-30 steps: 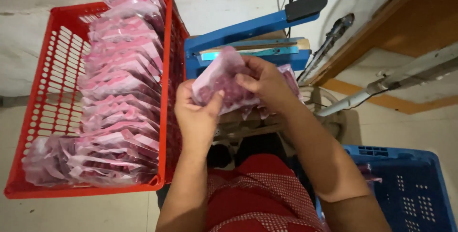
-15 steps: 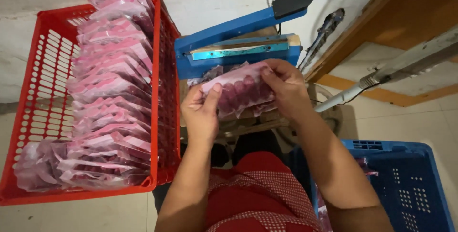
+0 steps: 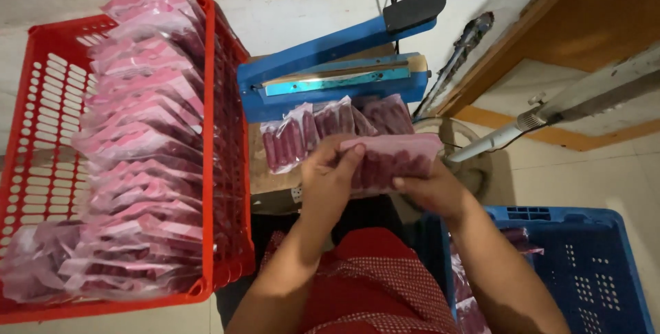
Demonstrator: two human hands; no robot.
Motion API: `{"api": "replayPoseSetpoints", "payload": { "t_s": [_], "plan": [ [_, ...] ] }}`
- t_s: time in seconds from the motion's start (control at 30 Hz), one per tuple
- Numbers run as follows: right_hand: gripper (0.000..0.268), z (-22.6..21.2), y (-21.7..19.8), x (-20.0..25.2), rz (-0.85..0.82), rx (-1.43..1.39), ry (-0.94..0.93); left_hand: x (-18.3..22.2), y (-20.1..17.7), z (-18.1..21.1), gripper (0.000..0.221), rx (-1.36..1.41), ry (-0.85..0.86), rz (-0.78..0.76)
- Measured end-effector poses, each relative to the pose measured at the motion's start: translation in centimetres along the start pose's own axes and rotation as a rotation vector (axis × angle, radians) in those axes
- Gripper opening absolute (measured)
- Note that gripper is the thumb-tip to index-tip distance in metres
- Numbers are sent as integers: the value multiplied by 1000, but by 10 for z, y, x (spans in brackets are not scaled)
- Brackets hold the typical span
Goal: Sealing small plastic bags using a manual impulse heat sealer and organizing them in a storage basket.
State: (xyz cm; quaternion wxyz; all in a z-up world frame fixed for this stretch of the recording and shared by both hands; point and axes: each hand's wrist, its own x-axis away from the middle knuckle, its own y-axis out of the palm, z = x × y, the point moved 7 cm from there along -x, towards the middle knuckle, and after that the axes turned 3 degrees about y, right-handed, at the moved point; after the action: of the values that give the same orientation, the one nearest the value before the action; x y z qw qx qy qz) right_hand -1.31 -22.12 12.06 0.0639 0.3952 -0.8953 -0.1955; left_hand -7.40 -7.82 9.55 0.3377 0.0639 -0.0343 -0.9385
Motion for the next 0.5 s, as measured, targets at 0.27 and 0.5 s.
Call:
{"api": "replayPoseSetpoints", "payload": {
  "t_s": [0.27, 0.5],
  "plan": [
    [21, -30, 24, -55, 336, -212, 301, -75, -11, -22, 10, -96, -224, 140],
    [32, 96, -70, -123, 451, -385, 664, -148, -43, -95, 8, -51, -186, 318]
  ]
}}
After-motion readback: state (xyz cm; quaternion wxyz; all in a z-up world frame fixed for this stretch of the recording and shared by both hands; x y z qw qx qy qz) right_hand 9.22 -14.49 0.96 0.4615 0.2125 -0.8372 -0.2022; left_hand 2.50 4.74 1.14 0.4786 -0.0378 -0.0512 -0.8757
